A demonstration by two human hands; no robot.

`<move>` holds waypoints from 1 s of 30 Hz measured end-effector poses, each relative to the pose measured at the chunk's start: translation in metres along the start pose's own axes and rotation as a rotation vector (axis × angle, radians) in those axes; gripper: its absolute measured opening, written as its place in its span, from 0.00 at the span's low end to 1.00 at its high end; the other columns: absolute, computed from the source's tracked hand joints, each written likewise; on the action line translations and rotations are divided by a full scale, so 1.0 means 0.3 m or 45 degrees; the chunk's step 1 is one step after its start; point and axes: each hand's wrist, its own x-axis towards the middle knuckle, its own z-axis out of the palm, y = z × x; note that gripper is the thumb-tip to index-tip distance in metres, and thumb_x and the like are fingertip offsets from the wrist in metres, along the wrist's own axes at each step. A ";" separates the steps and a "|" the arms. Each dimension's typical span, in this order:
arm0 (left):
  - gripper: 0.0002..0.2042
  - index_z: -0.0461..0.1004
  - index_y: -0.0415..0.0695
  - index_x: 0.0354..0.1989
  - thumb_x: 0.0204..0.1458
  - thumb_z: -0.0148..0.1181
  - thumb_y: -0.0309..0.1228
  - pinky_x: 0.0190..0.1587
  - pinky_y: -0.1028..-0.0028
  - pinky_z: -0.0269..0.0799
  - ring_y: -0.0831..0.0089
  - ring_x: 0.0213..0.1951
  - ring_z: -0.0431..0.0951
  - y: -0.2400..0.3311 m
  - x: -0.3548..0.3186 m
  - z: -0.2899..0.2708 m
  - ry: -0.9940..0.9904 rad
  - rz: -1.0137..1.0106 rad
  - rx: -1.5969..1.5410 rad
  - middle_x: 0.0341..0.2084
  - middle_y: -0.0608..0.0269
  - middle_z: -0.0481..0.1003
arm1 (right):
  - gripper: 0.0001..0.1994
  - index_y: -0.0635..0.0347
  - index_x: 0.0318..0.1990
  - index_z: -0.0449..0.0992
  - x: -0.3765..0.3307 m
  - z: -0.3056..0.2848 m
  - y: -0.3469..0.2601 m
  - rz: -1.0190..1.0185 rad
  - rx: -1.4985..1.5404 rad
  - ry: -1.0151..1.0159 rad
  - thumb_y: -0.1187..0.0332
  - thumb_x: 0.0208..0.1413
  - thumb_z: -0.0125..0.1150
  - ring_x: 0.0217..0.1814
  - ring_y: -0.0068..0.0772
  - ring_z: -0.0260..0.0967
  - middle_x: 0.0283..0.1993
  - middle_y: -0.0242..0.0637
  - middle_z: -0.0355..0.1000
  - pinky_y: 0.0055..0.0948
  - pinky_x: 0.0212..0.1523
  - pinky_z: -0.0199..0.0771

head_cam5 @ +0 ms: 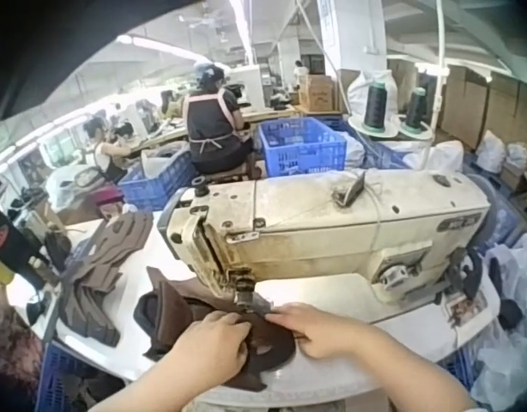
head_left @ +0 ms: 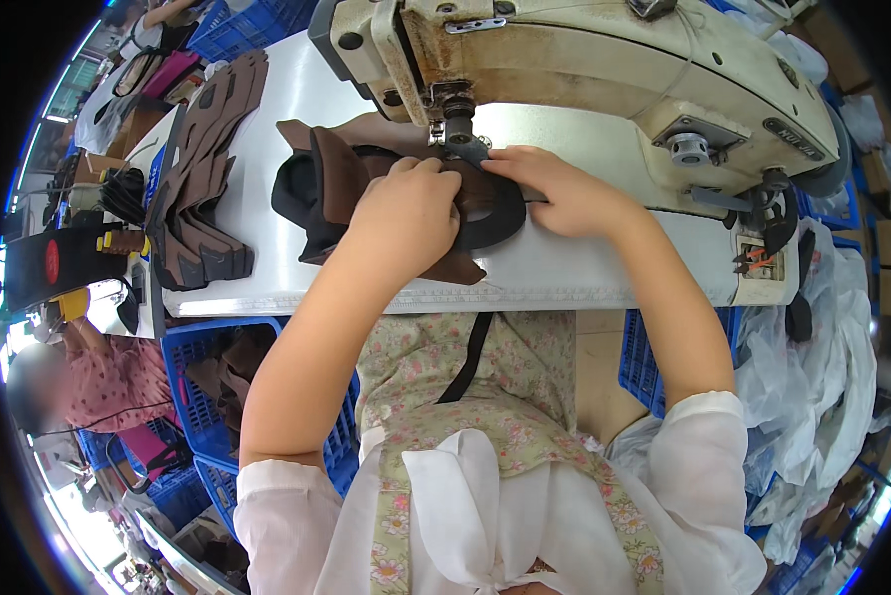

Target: Sewing leather shoe upper components using an industrial sewing machine.

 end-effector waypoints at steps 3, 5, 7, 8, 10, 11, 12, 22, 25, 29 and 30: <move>0.20 0.73 0.41 0.52 0.48 0.54 0.25 0.52 0.59 0.70 0.52 0.49 0.73 -0.032 -0.014 0.008 0.156 0.107 -0.193 0.44 0.53 0.74 | 0.30 0.58 0.60 0.68 -0.010 0.019 -0.023 -0.095 -0.194 0.087 0.81 0.44 0.53 0.69 0.47 0.55 0.65 0.45 0.62 0.38 0.67 0.58; 0.24 0.70 0.42 0.56 0.45 0.55 0.25 0.54 0.58 0.68 0.52 0.51 0.72 -0.036 0.003 -0.006 0.072 0.130 -0.257 0.46 0.52 0.73 | 0.27 0.60 0.58 0.69 -0.016 0.028 -0.023 -0.152 -0.318 0.126 0.80 0.45 0.53 0.68 0.48 0.56 0.63 0.46 0.64 0.39 0.67 0.59; 0.24 0.71 0.42 0.55 0.45 0.56 0.25 0.53 0.59 0.69 0.52 0.50 0.72 -0.012 0.051 -0.020 -0.070 0.161 -0.090 0.46 0.51 0.74 | 0.26 0.61 0.57 0.70 -0.025 0.041 0.001 -0.155 -0.290 0.189 0.80 0.44 0.54 0.66 0.47 0.59 0.61 0.45 0.66 0.40 0.65 0.60; 0.23 0.72 0.42 0.53 0.44 0.56 0.25 0.52 0.59 0.69 0.51 0.50 0.73 0.008 0.072 -0.028 -0.209 0.190 0.075 0.46 0.51 0.74 | 0.26 0.62 0.55 0.71 -0.030 0.043 0.010 -0.158 -0.263 0.249 0.80 0.43 0.54 0.64 0.47 0.61 0.58 0.45 0.68 0.41 0.64 0.61; 0.20 0.73 0.41 0.50 0.44 0.55 0.26 0.50 0.58 0.70 0.51 0.47 0.75 0.051 0.094 -0.053 -0.279 0.156 0.091 0.43 0.50 0.75 | 0.25 0.62 0.53 0.72 -0.024 0.052 -0.002 -0.130 -0.280 0.282 0.79 0.42 0.55 0.61 0.46 0.63 0.55 0.44 0.70 0.41 0.62 0.63; 0.17 0.74 0.41 0.46 0.44 0.54 0.27 0.48 0.58 0.72 0.50 0.45 0.76 0.071 0.105 -0.057 -0.348 0.115 0.102 0.40 0.50 0.76 | 0.24 0.62 0.51 0.73 -0.016 0.058 -0.014 -0.106 -0.296 0.307 0.79 0.41 0.55 0.59 0.46 0.65 0.52 0.43 0.71 0.42 0.60 0.64; 0.17 0.74 0.41 0.46 0.44 0.54 0.27 0.48 0.58 0.72 0.50 0.45 0.76 0.084 0.122 -0.048 -0.353 0.123 0.106 0.40 0.50 0.76 | 0.24 0.62 0.51 0.73 -0.013 0.068 -0.015 -0.098 -0.294 0.313 0.79 0.41 0.55 0.59 0.46 0.65 0.52 0.43 0.71 0.42 0.60 0.64; 0.11 0.76 0.46 0.41 0.51 0.52 0.30 0.41 0.62 0.75 0.57 0.38 0.79 0.128 0.111 0.132 0.105 -0.107 0.463 0.32 0.53 0.78 | 0.18 0.59 0.43 0.78 -0.005 0.126 0.003 -0.111 -0.359 0.566 0.77 0.39 0.58 0.56 0.42 0.67 0.48 0.39 0.73 0.41 0.54 0.67; 0.12 0.78 0.48 0.42 0.51 0.52 0.29 0.41 0.63 0.75 0.57 0.38 0.79 0.109 0.107 0.127 0.124 -0.138 0.500 0.31 0.54 0.78 | 0.20 0.58 0.44 0.78 -0.008 0.132 0.000 -0.105 -0.398 0.532 0.76 0.38 0.57 0.59 0.42 0.66 0.51 0.39 0.73 0.41 0.56 0.66; 0.12 0.81 0.48 0.38 0.47 0.53 0.26 0.42 0.61 0.74 0.53 0.38 0.78 0.056 0.110 0.078 -0.028 -0.005 0.142 0.31 0.50 0.78 | 0.22 0.55 0.46 0.79 -0.018 0.131 0.012 -0.066 -0.456 0.482 0.75 0.37 0.58 0.62 0.41 0.65 0.55 0.38 0.72 0.40 0.59 0.65; 0.12 0.81 0.48 0.38 0.47 0.53 0.26 0.42 0.61 0.74 0.53 0.38 0.78 0.047 0.106 0.063 -0.026 -0.004 0.149 0.31 0.50 0.78 | 0.22 0.55 0.46 0.79 -0.015 0.131 0.016 -0.068 -0.455 0.490 0.75 0.37 0.58 0.62 0.41 0.65 0.55 0.38 0.72 0.40 0.59 0.65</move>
